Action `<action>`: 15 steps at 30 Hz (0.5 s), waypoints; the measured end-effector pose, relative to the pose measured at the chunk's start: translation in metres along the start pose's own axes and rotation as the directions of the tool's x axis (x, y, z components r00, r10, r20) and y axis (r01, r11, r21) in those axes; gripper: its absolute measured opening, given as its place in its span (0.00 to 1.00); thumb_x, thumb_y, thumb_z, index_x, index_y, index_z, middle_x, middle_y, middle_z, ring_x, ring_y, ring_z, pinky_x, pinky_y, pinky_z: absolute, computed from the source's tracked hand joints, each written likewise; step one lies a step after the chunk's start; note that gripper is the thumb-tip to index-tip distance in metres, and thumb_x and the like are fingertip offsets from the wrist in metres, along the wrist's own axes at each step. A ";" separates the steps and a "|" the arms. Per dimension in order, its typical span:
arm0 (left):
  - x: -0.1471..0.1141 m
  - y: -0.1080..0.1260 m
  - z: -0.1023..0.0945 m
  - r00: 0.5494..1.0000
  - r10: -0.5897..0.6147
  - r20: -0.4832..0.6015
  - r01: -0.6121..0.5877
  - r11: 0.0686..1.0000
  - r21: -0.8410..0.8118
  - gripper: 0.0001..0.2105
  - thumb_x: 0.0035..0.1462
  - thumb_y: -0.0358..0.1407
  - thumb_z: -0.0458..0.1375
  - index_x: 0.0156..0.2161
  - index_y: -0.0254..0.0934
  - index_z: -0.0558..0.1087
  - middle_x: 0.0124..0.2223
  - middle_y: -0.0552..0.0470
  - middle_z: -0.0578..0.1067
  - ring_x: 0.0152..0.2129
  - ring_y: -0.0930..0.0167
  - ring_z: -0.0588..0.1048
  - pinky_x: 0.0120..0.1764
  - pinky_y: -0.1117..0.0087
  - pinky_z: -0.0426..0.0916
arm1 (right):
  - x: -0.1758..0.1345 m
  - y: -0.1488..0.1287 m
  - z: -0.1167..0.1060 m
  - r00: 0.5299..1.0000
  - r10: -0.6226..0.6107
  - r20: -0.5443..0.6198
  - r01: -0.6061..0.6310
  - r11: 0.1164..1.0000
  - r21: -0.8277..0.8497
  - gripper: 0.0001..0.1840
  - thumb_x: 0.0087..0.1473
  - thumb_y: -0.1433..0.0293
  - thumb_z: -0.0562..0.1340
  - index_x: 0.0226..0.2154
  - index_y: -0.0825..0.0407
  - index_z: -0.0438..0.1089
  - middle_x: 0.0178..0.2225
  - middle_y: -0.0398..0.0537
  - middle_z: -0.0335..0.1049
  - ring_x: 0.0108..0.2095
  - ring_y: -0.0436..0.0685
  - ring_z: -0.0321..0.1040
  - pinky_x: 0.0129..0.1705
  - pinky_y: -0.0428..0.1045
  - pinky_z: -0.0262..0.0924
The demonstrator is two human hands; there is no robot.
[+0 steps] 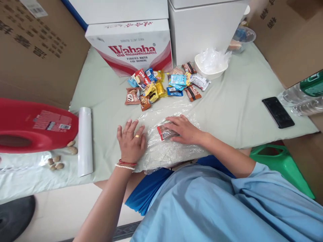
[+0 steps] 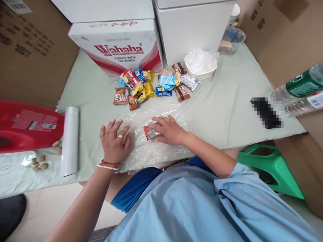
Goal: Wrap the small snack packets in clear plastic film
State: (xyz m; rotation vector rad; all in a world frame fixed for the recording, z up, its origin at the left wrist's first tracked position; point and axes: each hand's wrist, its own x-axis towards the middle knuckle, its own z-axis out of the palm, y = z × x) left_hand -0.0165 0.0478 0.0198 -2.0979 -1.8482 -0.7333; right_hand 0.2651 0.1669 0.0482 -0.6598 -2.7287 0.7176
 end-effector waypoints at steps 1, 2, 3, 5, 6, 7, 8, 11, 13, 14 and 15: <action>-0.004 -0.001 -0.006 0.998 0.063 0.020 -0.062 0.998 -0.008 0.21 0.65 0.29 0.58 0.62 0.46 0.72 0.68 0.42 0.72 0.72 0.56 0.62 0.73 0.41 0.49 | -0.008 0.001 -0.005 0.998 -0.010 -0.062 0.011 1.000 0.019 0.29 0.65 0.62 0.66 0.65 0.49 0.66 0.70 0.64 0.60 0.68 0.71 0.58 0.69 0.74 0.50; -0.009 -0.001 -0.012 0.992 0.117 0.051 -0.115 0.993 -0.026 0.24 0.64 0.27 0.58 0.63 0.47 0.71 0.68 0.42 0.71 0.72 0.56 0.62 0.73 0.41 0.50 | -0.018 0.002 -0.011 0.994 -0.022 -0.111 0.027 0.999 0.046 0.24 0.67 0.61 0.64 0.63 0.50 0.69 0.66 0.63 0.65 0.65 0.70 0.62 0.67 0.71 0.55; -0.016 0.000 -0.019 0.982 0.164 0.089 -0.159 0.986 -0.057 0.27 0.63 0.25 0.57 0.65 0.47 0.68 0.69 0.41 0.70 0.72 0.56 0.62 0.72 0.41 0.52 | -0.031 0.003 -0.017 0.989 -0.038 -0.141 0.050 0.996 0.078 0.20 0.69 0.62 0.61 0.59 0.50 0.71 0.60 0.61 0.71 0.60 0.68 0.67 0.64 0.68 0.60; -0.032 0.003 -0.031 0.958 0.232 0.169 -0.205 0.965 -0.165 0.32 0.61 0.22 0.55 0.69 0.46 0.64 0.70 0.39 0.69 0.70 0.57 0.64 0.71 0.44 0.58 | -0.060 0.001 -0.028 0.988 -0.068 -0.138 0.089 0.984 0.151 0.14 0.71 0.64 0.58 0.53 0.49 0.74 0.48 0.57 0.77 0.51 0.63 0.72 0.57 0.61 0.67; -0.041 0.006 -0.037 0.943 0.257 0.209 -0.206 0.949 -0.237 0.34 0.61 0.21 0.54 0.70 0.45 0.62 0.70 0.39 0.68 0.69 0.58 0.66 0.69 0.46 0.62 | -0.076 -0.001 -0.031 0.990 -0.072 -0.120 0.093 0.979 0.182 0.12 0.71 0.64 0.59 0.51 0.49 0.75 0.46 0.55 0.77 0.49 0.62 0.72 0.55 0.59 0.69; -0.049 0.008 -0.041 0.928 0.276 0.250 -0.194 0.931 -0.309 0.35 0.60 0.21 0.53 0.71 0.45 0.60 0.70 0.39 0.69 0.68 0.59 0.68 0.68 0.48 0.65 | -0.092 -0.003 -0.032 0.993 -0.062 -0.096 0.081 0.976 0.201 0.13 0.70 0.63 0.61 0.52 0.49 0.74 0.47 0.56 0.76 0.50 0.62 0.72 0.54 0.59 0.70; -0.056 0.010 -0.045 0.913 0.285 0.292 -0.167 0.913 -0.372 0.35 0.60 0.22 0.53 0.71 0.45 0.59 0.70 0.40 0.69 0.66 0.60 0.70 0.66 0.49 0.67 | -0.106 -0.005 -0.030 0.996 -0.050 -0.070 0.064 0.977 0.206 0.16 0.68 0.61 0.64 0.55 0.49 0.73 0.50 0.57 0.76 0.53 0.63 0.71 0.55 0.59 0.70; -0.068 0.013 -0.051 0.880 0.256 0.400 -0.046 0.885 -0.464 0.33 0.62 0.28 0.56 0.71 0.44 0.58 0.71 0.39 0.68 0.66 0.58 0.70 0.67 0.48 0.66 | -0.135 -0.010 -0.011 0.999 -0.004 -0.048 0.011 0.988 0.153 0.26 0.65 0.60 0.68 0.61 0.50 0.69 0.58 0.60 0.73 0.60 0.66 0.68 0.60 0.63 0.69; -0.069 0.013 -0.050 0.871 0.230 0.434 0.000 0.884 -0.468 0.31 0.65 0.36 0.60 0.70 0.42 0.58 0.71 0.37 0.66 0.67 0.55 0.68 0.67 0.47 0.65 | -0.140 -0.011 0.004 0.994 0.035 -0.108 -0.022 0.993 0.116 0.21 0.67 0.64 0.66 0.60 0.49 0.70 0.57 0.59 0.74 0.59 0.65 0.69 0.60 0.64 0.69; -0.069 0.013 -0.049 0.870 0.226 0.437 0.004 0.885 -0.466 0.31 0.65 0.40 0.62 0.70 0.42 0.59 0.71 0.37 0.66 0.67 0.55 0.68 0.67 0.47 0.65 | -0.139 -0.011 0.010 0.987 0.053 -0.149 -0.038 0.994 0.105 0.17 0.68 0.66 0.64 0.58 0.49 0.71 0.55 0.57 0.76 0.57 0.64 0.70 0.59 0.63 0.69; -0.068 0.013 -0.047 0.871 0.227 0.436 0.000 0.886 -0.463 0.31 0.65 0.44 0.63 0.69 0.42 0.60 0.71 0.36 0.66 0.67 0.54 0.68 0.67 0.47 0.64 | -0.136 -0.010 0.013 0.981 0.066 -0.182 -0.049 0.994 0.101 0.14 0.69 0.68 0.63 0.55 0.48 0.73 0.52 0.55 0.77 0.54 0.63 0.71 0.57 0.63 0.70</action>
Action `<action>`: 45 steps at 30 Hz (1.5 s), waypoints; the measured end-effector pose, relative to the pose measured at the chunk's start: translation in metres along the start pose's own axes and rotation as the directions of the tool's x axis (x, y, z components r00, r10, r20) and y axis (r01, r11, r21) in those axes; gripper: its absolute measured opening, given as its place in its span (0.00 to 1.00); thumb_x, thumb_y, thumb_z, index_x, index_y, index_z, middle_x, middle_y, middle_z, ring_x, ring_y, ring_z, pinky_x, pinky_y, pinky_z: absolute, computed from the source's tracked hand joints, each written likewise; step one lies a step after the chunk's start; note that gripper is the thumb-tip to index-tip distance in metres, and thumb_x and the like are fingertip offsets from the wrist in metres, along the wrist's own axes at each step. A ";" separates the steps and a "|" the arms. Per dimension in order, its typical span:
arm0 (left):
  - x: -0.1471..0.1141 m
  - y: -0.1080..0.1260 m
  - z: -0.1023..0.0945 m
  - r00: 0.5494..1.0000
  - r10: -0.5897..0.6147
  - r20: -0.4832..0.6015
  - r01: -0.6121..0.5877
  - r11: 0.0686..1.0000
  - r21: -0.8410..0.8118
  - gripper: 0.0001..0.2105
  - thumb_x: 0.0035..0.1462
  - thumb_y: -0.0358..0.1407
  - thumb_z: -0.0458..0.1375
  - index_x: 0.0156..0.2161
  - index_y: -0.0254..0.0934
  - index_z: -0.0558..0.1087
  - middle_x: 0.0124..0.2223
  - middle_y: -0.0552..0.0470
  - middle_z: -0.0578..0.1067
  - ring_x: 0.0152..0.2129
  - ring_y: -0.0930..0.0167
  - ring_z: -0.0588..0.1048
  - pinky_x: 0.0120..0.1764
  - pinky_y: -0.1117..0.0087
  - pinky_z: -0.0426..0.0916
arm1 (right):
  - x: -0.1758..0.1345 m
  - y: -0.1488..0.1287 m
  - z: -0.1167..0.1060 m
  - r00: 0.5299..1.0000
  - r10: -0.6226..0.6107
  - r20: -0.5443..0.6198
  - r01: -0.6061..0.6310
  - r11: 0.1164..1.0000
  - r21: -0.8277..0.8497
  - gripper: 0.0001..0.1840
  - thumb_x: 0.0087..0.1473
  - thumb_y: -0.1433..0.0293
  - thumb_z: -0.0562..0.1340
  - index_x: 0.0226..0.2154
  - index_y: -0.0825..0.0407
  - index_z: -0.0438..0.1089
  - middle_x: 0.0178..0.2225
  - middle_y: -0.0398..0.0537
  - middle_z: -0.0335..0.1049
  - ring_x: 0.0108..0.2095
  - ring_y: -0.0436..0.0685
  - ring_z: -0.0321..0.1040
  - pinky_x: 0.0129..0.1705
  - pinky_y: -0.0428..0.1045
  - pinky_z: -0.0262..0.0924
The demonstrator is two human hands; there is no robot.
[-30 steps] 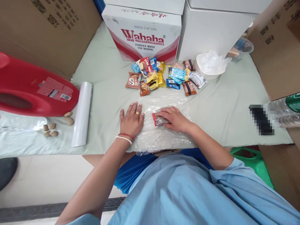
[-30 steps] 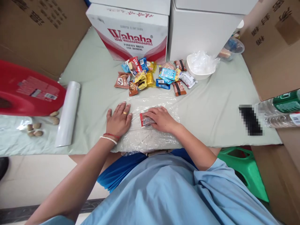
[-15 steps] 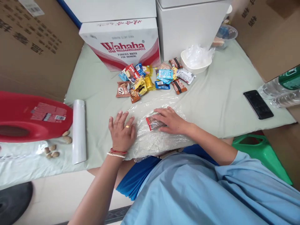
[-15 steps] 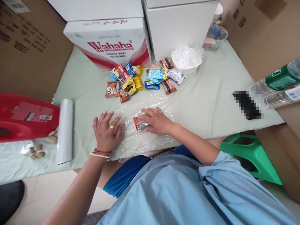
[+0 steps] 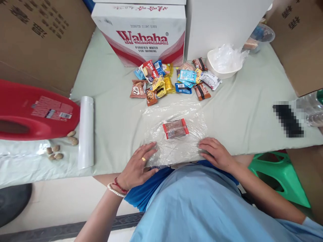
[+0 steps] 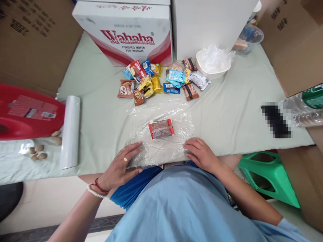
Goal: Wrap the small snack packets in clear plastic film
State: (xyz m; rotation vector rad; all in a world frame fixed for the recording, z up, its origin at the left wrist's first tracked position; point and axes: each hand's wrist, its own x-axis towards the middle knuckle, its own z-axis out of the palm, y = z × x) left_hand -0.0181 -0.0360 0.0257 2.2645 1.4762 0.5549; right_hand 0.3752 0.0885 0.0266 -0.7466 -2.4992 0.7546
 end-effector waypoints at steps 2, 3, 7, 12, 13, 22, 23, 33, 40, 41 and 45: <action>0.002 -0.003 0.002 1.000 0.009 -0.005 -0.009 1.000 0.008 0.30 0.64 0.47 0.64 0.66 0.43 0.63 0.71 0.37 0.66 0.66 0.54 0.69 0.68 0.47 0.63 | 0.010 0.002 -0.001 1.000 0.001 -0.024 0.000 1.000 0.013 0.10 0.70 0.70 0.60 0.49 0.46 0.75 0.47 0.53 0.79 0.49 0.62 0.73 0.52 0.61 0.71; 0.002 -0.004 0.003 1.000 0.010 -0.005 -0.010 1.000 0.007 0.29 0.64 0.48 0.65 0.65 0.43 0.64 0.71 0.37 0.66 0.66 0.54 0.69 0.68 0.47 0.63 | 0.016 0.002 -0.005 1.000 -0.003 -0.010 0.004 0.999 0.039 0.10 0.71 0.69 0.58 0.48 0.46 0.76 0.45 0.52 0.79 0.47 0.61 0.74 0.51 0.60 0.71; 0.002 -0.007 0.003 0.999 -0.023 0.028 0.024 0.999 -0.027 0.25 0.64 0.47 0.64 0.62 0.43 0.68 0.71 0.37 0.67 0.66 0.54 0.69 0.68 0.47 0.64 | 0.047 0.001 -0.035 0.996 0.042 0.079 -0.055 0.984 0.168 0.12 0.72 0.65 0.57 0.45 0.47 0.76 0.39 0.50 0.80 0.41 0.59 0.75 0.46 0.55 0.71; 0.006 -0.002 -0.005 0.990 -0.121 0.077 0.129 0.985 -0.118 0.11 0.68 0.45 0.59 0.48 0.43 0.78 0.70 0.41 0.69 0.65 0.57 0.70 0.67 0.49 0.66 | 0.085 0.001 -0.061 0.977 0.178 0.120 -0.199 0.959 0.202 0.15 0.69 0.59 0.59 0.42 0.48 0.79 0.39 0.50 0.81 0.39 0.58 0.76 0.44 0.52 0.68; 0.008 0.000 -0.007 0.987 -0.142 0.076 0.152 0.976 -0.154 0.11 0.69 0.45 0.57 0.45 0.43 0.78 0.70 0.42 0.69 0.64 0.58 0.71 0.66 0.51 0.67 | 0.092 0.002 -0.062 0.971 0.202 0.124 -0.226 0.948 0.222 0.15 0.67 0.58 0.60 0.42 0.49 0.79 0.39 0.49 0.81 0.37 0.57 0.75 0.43 0.51 0.67; 0.031 -0.007 -0.028 0.955 -0.288 0.073 0.293 0.872 -0.393 0.13 0.71 0.46 0.55 0.51 0.41 0.73 0.61 0.41 0.77 0.59 0.61 0.76 0.61 0.56 0.71 | 0.128 0.032 -0.052 0.897 0.385 0.217 -0.442 0.782 0.440 0.21 0.56 0.51 0.66 0.36 0.53 0.76 0.24 0.39 0.63 0.26 0.50 0.56 0.29 0.47 0.51; 0.033 -0.009 -0.030 0.966 -0.241 0.096 0.259 0.893 -0.368 0.15 0.68 0.46 0.58 0.55 0.41 0.72 0.64 0.40 0.74 0.61 0.60 0.74 0.63 0.55 0.70 | 0.130 0.035 -0.051 0.889 0.401 0.222 -0.458 0.770 0.444 0.21 0.55 0.51 0.67 0.35 0.53 0.76 0.24 0.38 0.62 0.25 0.49 0.55 0.29 0.47 0.50; 0.043 -0.014 -0.019 0.978 -0.209 -0.017 0.198 0.948 -0.249 0.11 0.71 0.44 0.54 0.47 0.43 0.76 0.59 0.45 0.77 0.53 0.64 0.79 0.55 0.61 0.74 | 0.134 0.049 -0.040 0.868 0.434 0.243 -0.497 0.738 0.457 0.20 0.51 0.52 0.68 0.34 0.53 0.76 0.25 0.38 0.64 0.25 0.48 0.56 0.28 0.46 0.50; 0.072 -0.016 -0.013 0.834 -0.504 -0.224 0.436 0.851 -0.292 0.15 0.71 0.47 0.48 0.38 0.41 0.72 0.41 0.47 0.82 0.37 0.65 0.79 0.45 0.64 0.71 | 0.146 0.056 -0.040 0.869 0.441 0.224 -0.495 0.770 0.402 0.23 0.50 0.49 0.68 0.32 0.53 0.75 0.24 0.38 0.64 0.25 0.48 0.55 0.28 0.46 0.50; 0.077 -0.016 -0.012 0.797 -0.556 -0.234 0.495 0.825 -0.272 0.15 0.70 0.46 0.47 0.37 0.42 0.71 0.37 0.48 0.81 0.34 0.65 0.78 0.43 0.64 0.70 | 0.148 0.056 -0.039 0.867 0.445 0.225 -0.499 0.776 0.386 0.23 0.50 0.49 0.67 0.32 0.53 0.75 0.23 0.37 0.63 0.24 0.48 0.55 0.27 0.46 0.49; 0.094 -0.017 -0.007 0.686 -0.664 -0.296 0.659 0.740 -0.132 0.13 0.68 0.43 0.48 0.34 0.42 0.68 0.30 0.49 0.76 0.29 0.63 0.75 0.37 0.63 0.65 | 0.147 0.061 -0.035 0.856 0.474 0.208 -0.512 0.833 0.209 0.19 0.54 0.53 0.65 0.30 0.52 0.75 0.23 0.38 0.64 0.24 0.49 0.56 0.28 0.47 0.49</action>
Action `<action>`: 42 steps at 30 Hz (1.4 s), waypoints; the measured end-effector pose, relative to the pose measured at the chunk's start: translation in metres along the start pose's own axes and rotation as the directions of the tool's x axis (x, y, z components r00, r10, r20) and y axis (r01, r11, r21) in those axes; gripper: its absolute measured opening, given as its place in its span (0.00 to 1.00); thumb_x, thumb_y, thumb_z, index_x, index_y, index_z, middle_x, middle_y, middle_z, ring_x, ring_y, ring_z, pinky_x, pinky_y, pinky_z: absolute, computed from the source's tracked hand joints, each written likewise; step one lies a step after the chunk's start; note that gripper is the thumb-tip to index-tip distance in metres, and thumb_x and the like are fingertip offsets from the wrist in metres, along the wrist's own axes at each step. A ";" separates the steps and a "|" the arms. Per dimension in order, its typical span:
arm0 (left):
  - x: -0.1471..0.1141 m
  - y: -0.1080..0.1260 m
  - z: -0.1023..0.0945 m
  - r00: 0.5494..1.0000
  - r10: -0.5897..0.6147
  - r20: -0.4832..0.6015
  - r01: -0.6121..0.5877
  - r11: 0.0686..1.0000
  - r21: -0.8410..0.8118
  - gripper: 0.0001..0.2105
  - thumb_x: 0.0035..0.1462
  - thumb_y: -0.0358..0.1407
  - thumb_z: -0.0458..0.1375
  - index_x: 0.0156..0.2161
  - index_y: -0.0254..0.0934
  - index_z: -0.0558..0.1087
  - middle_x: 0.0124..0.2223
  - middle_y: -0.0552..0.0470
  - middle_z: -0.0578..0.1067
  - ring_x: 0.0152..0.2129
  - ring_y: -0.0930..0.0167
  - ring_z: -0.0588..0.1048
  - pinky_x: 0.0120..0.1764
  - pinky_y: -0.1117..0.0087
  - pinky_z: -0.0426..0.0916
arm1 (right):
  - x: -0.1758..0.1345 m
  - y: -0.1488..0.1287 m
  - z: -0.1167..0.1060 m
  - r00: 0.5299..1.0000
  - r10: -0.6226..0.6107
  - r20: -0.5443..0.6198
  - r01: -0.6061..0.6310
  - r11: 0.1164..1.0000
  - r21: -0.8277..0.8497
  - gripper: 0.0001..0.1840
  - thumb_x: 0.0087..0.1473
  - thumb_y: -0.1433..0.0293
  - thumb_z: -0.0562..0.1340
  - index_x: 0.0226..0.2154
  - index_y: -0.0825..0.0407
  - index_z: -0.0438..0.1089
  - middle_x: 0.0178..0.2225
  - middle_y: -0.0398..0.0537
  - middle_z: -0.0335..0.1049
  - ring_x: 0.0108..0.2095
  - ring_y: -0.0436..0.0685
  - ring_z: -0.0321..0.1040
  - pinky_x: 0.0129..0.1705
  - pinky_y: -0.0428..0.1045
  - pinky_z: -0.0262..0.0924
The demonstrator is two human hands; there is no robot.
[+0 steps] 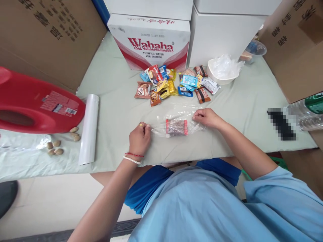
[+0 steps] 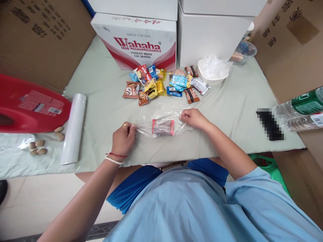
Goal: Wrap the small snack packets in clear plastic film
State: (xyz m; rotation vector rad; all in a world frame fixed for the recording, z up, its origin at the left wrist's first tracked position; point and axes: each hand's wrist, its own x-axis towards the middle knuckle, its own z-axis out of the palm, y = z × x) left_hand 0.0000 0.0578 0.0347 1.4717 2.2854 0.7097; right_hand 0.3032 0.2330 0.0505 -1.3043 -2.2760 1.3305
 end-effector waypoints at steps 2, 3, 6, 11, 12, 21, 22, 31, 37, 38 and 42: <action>0.003 0.005 0.004 1.000 -0.016 -0.019 0.018 0.996 0.091 0.12 0.67 0.42 0.49 0.33 0.42 0.68 0.32 0.47 0.77 0.31 0.62 0.75 0.35 0.63 0.62 | -0.001 0.002 0.000 1.000 0.006 -0.012 -0.008 0.989 -0.148 0.15 0.57 0.57 0.64 0.29 0.52 0.75 0.24 0.40 0.67 0.25 0.51 0.59 0.29 0.48 0.49; 0.005 0.006 0.005 1.000 -0.023 -0.018 0.025 0.991 0.132 0.12 0.67 0.41 0.49 0.33 0.42 0.68 0.33 0.46 0.77 0.31 0.61 0.75 0.34 0.63 0.61 | -0.003 0.003 0.000 1.000 0.009 -0.024 -0.014 0.975 -0.224 0.13 0.58 0.60 0.64 0.30 0.52 0.75 0.25 0.42 0.69 0.27 0.52 0.61 0.30 0.48 0.50; 0.006 0.009 0.007 0.998 -0.059 -0.006 0.059 0.978 0.201 0.11 0.65 0.40 0.51 0.32 0.42 0.70 0.34 0.46 0.77 0.32 0.60 0.75 0.31 0.63 0.58 | -0.010 -0.004 0.000 0.989 -0.059 -0.136 -0.005 0.904 -0.428 0.09 0.60 0.67 0.62 0.37 0.52 0.78 0.36 0.51 0.75 0.36 0.58 0.68 0.35 0.50 0.55; 0.004 0.010 0.006 0.997 -0.082 -0.018 0.083 0.978 0.193 0.11 0.65 0.40 0.51 0.30 0.42 0.67 0.30 0.48 0.75 0.29 0.61 0.73 0.31 0.64 0.55 | -0.013 -0.031 0.013 0.937 -0.328 -0.122 0.250 0.871 -0.424 0.14 0.67 0.67 0.57 0.43 0.51 0.79 0.42 0.55 0.76 0.45 0.63 0.70 0.47 0.54 0.62; 0.005 0.010 0.005 0.996 -0.091 -0.020 0.093 0.979 0.183 0.12 0.65 0.40 0.51 0.29 0.43 0.66 0.29 0.49 0.74 0.29 0.62 0.72 0.31 0.64 0.55 | -0.009 -0.036 0.018 0.935 -0.349 -0.069 0.296 0.871 -0.392 0.14 0.67 0.65 0.58 0.44 0.52 0.79 0.42 0.54 0.76 0.45 0.63 0.70 0.49 0.55 0.61; -0.007 0.008 0.001 0.961 -0.063 -0.271 0.069 0.998 0.012 0.11 0.67 0.44 0.53 0.37 0.40 0.70 0.40 0.44 0.74 0.40 0.59 0.74 0.45 0.58 0.69 | 0.031 -0.048 0.052 0.947 -0.270 0.172 0.312 0.900 -0.303 0.15 0.61 0.61 0.69 0.45 0.53 0.80 0.41 0.51 0.75 0.41 0.59 0.64 0.50 0.52 0.54; -0.014 0.010 -0.001 0.924 -0.030 -0.381 0.039 0.999 0.017 0.10 0.67 0.43 0.54 0.41 0.39 0.71 0.45 0.41 0.73 0.45 0.57 0.74 0.49 0.55 0.70 | 0.031 -0.048 0.053 0.944 -0.281 0.175 0.322 0.900 -0.292 0.14 0.61 0.62 0.69 0.44 0.52 0.80 0.40 0.50 0.75 0.41 0.58 0.63 0.50 0.51 0.54; -0.063 0.050 0.010 0.696 0.656 -0.292 -0.610 0.755 0.242 0.16 0.66 0.29 0.55 0.55 0.45 0.73 0.51 0.45 0.79 0.51 0.59 0.77 0.53 0.54 0.67 | 0.028 -0.055 0.051 0.929 -0.321 0.186 0.358 0.905 -0.229 0.05 0.61 0.68 0.69 0.38 0.52 0.81 0.36 0.46 0.76 0.40 0.57 0.64 0.48 0.50 0.52; -0.039 0.060 0.041 0.802 0.593 -0.076 -0.557 0.787 0.266 0.15 0.70 0.29 0.51 0.56 0.38 0.76 0.56 0.43 0.81 0.53 0.58 0.77 0.48 0.57 0.66 | 0.035 -0.056 0.044 0.914 -0.325 0.244 0.377 0.901 -0.212 0.05 0.62 0.71 0.67 0.38 0.52 0.82 0.36 0.45 0.80 0.39 0.54 0.71 0.48 0.49 0.55; -0.037 0.060 0.043 0.809 0.585 -0.061 -0.550 0.789 0.273 0.15 0.70 0.29 0.52 0.55 0.37 0.76 0.56 0.43 0.81 0.52 0.58 0.77 0.47 0.57 0.66 | 0.039 -0.056 0.040 0.925 -0.316 0.211 0.361 0.905 -0.226 0.07 0.64 0.71 0.65 0.39 0.53 0.82 0.37 0.46 0.81 0.39 0.55 0.72 0.49 0.49 0.55; -0.035 0.066 0.042 0.837 0.547 -0.017 -0.520 0.805 0.284 0.13 0.71 0.31 0.52 0.53 0.37 0.77 0.54 0.44 0.81 0.50 0.58 0.76 0.45 0.57 0.65 | 0.063 -0.056 0.027 0.957 -0.290 -0.015 0.257 0.869 -0.422 0.15 0.66 0.69 0.62 0.53 0.56 0.78 0.50 0.56 0.79 0.51 0.63 0.70 0.55 0.53 0.57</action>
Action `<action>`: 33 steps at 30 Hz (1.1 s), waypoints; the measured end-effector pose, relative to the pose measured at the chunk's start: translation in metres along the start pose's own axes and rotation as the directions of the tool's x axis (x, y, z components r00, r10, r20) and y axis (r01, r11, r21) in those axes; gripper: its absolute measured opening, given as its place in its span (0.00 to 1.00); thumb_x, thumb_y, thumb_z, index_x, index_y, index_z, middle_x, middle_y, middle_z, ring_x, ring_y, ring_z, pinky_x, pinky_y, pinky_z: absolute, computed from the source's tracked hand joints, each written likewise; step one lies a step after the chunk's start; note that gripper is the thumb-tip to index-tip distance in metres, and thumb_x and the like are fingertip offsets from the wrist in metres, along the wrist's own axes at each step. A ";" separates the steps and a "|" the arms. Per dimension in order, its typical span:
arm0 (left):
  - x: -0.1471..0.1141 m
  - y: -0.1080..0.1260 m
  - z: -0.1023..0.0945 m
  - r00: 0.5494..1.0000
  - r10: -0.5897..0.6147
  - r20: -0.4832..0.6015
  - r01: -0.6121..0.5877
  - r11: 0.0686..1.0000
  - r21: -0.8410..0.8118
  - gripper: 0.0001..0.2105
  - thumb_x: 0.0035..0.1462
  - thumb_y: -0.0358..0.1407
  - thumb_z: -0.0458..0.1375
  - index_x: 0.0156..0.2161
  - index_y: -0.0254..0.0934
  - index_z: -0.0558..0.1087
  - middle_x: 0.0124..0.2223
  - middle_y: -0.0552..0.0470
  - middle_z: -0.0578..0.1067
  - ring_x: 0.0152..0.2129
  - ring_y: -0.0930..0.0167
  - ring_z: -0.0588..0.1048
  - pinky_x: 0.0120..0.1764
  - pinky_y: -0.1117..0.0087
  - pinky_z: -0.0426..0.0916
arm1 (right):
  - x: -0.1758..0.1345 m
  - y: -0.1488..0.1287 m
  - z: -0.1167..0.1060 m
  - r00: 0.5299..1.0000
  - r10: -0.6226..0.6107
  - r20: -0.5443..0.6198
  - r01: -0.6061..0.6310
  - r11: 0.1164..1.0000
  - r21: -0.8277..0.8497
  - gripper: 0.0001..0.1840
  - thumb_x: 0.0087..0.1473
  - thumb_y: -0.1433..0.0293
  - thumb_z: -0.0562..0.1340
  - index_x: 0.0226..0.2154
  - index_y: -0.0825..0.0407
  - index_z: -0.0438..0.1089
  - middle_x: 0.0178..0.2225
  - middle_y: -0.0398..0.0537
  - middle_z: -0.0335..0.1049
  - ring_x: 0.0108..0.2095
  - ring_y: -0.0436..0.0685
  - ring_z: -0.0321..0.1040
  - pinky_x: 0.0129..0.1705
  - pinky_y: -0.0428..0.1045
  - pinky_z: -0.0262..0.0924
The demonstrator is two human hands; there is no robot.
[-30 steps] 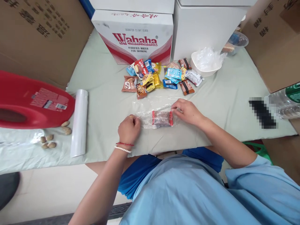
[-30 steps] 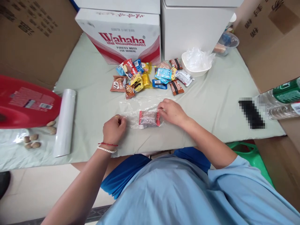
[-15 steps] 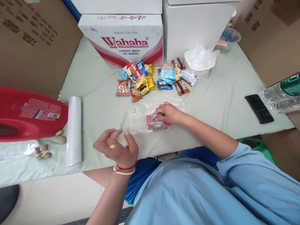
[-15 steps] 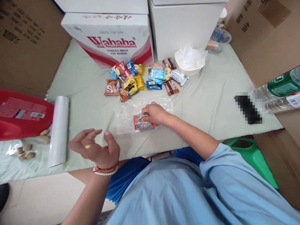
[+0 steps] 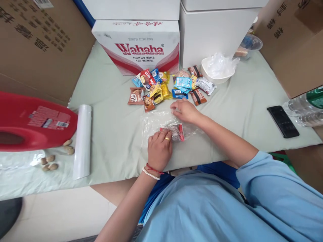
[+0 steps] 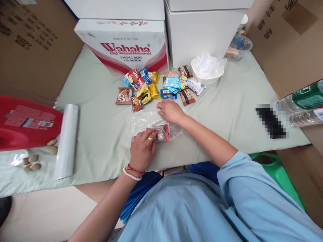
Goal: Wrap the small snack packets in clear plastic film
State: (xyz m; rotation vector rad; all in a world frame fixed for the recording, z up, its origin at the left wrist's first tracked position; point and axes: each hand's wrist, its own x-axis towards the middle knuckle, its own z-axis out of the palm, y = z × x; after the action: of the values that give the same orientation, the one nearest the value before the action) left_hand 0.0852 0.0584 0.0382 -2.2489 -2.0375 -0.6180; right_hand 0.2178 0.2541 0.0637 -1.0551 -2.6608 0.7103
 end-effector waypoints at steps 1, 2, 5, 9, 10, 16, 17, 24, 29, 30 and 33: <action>0.002 0.002 -0.001 1.000 -0.018 0.013 0.017 1.000 0.007 0.13 0.72 0.33 0.52 0.54 0.37 0.77 0.54 0.43 0.81 0.49 0.58 0.75 0.45 0.57 0.65 | 0.006 0.001 0.000 1.000 0.016 -0.009 -0.016 0.998 -0.056 0.19 0.66 0.68 0.63 0.57 0.57 0.75 0.53 0.58 0.77 0.53 0.65 0.68 0.56 0.54 0.57; 0.004 0.003 -0.003 0.999 -0.039 0.029 0.038 0.999 0.017 0.13 0.73 0.34 0.52 0.55 0.37 0.77 0.53 0.43 0.81 0.48 0.58 0.75 0.44 0.57 0.64 | 0.011 0.002 0.000 1.000 0.026 0.005 -0.026 0.994 -0.103 0.23 0.64 0.67 0.65 0.60 0.57 0.73 0.55 0.60 0.76 0.55 0.67 0.67 0.56 0.55 0.57; 0.012 0.009 -0.005 0.990 -0.098 0.097 0.093 0.994 0.054 0.16 0.74 0.38 0.51 0.58 0.38 0.76 0.51 0.42 0.80 0.47 0.56 0.73 0.42 0.56 0.64 | 0.024 -0.001 0.005 0.992 0.056 0.109 -0.032 0.977 -0.209 0.29 0.60 0.64 0.70 0.60 0.58 0.72 0.55 0.62 0.75 0.56 0.70 0.65 0.54 0.56 0.58; 0.020 0.014 -0.007 0.975 -0.139 0.175 0.127 0.989 0.078 0.15 0.73 0.37 0.52 0.56 0.40 0.78 0.48 0.42 0.77 0.45 0.56 0.70 0.41 0.57 0.63 | 0.035 -0.008 0.003 0.970 0.098 0.221 -0.049 0.975 -0.216 0.12 0.61 0.70 0.67 0.47 0.54 0.79 0.42 0.56 0.79 0.50 0.66 0.69 0.48 0.52 0.57; 0.021 0.016 -0.008 0.973 -0.152 0.176 0.139 0.987 0.085 0.15 0.72 0.37 0.53 0.55 0.40 0.79 0.47 0.42 0.76 0.44 0.56 0.70 0.42 0.57 0.63 | 0.037 -0.010 -0.001 0.969 0.081 0.234 -0.033 0.979 -0.202 0.09 0.61 0.71 0.66 0.44 0.54 0.80 0.41 0.55 0.79 0.48 0.64 0.70 0.46 0.51 0.57; 0.021 0.021 -0.010 0.952 -0.205 0.226 0.183 0.976 0.118 0.17 0.74 0.39 0.50 0.58 0.40 0.78 0.42 0.41 0.77 0.44 0.54 0.72 0.41 0.56 0.63 | 0.009 -0.030 -0.029 0.940 -0.222 0.261 0.247 0.967 -0.068 0.06 0.63 0.73 0.63 0.40 0.55 0.77 0.41 0.52 0.74 0.39 0.57 0.67 0.41 0.48 0.54; 0.020 0.022 -0.009 0.946 -0.207 0.249 0.185 0.977 0.108 0.17 0.74 0.38 0.49 0.57 0.39 0.78 0.42 0.41 0.78 0.45 0.54 0.73 0.42 0.56 0.64 | -0.002 -0.034 -0.028 0.926 -0.264 0.271 0.284 0.958 -0.037 0.07 0.64 0.74 0.61 0.40 0.54 0.76 0.39 0.50 0.73 0.38 0.57 0.67 0.40 0.48 0.53; 0.017 0.007 -0.008 0.899 -0.238 0.369 0.298 0.948 -0.114 0.15 0.72 0.36 0.51 0.41 0.36 0.81 0.41 0.41 0.82 0.42 0.57 0.80 0.42 0.61 0.68 | -0.076 -0.028 0.030 0.961 -0.273 0.030 0.254 0.924 0.285 0.18 0.69 0.73 0.54 0.55 0.51 0.74 0.38 0.48 0.67 0.37 0.55 0.66 0.41 0.48 0.61; 0.016 -0.018 -0.011 0.891 -0.179 0.417 0.366 0.825 -0.430 0.16 0.67 0.32 0.52 0.49 0.42 0.83 0.37 0.51 0.84 0.35 0.65 0.81 0.43 0.67 0.71 | -0.089 -0.025 0.055 0.973 -0.222 -0.055 0.228 0.914 0.336 0.23 0.71 0.71 0.54 0.65 0.47 0.70 0.38 0.48 0.65 0.38 0.57 0.66 0.44 0.51 0.64; 0.017 -0.022 -0.010 0.891 -0.178 0.417 0.387 0.777 -0.496 0.17 0.66 0.32 0.52 0.50 0.43 0.83 0.37 0.53 0.85 0.35 0.65 0.81 0.44 0.67 0.72 | -0.089 -0.026 0.057 0.977 -0.207 -0.055 0.213 0.914 0.345 0.24 0.71 0.71 0.54 0.65 0.46 0.70 0.38 0.47 0.65 0.37 0.57 0.65 0.44 0.51 0.64; 0.017 -0.028 -0.008 0.894 -0.233 0.382 0.429 0.688 -0.585 0.18 0.64 0.33 0.54 0.50 0.45 0.84 0.41 0.53 0.86 0.39 0.65 0.82 0.47 0.67 0.72 | -0.086 -0.027 0.057 0.987 -0.147 -0.058 0.158 0.904 0.398 0.23 0.73 0.69 0.54 0.65 0.45 0.70 0.36 0.46 0.64 0.36 0.56 0.65 0.45 0.51 0.64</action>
State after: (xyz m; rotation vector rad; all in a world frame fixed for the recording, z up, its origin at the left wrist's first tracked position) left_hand 0.0572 0.0762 0.0443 -2.3965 -2.7616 -1.3090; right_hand 0.2446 0.1568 0.0275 -0.7291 -2.3891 1.1361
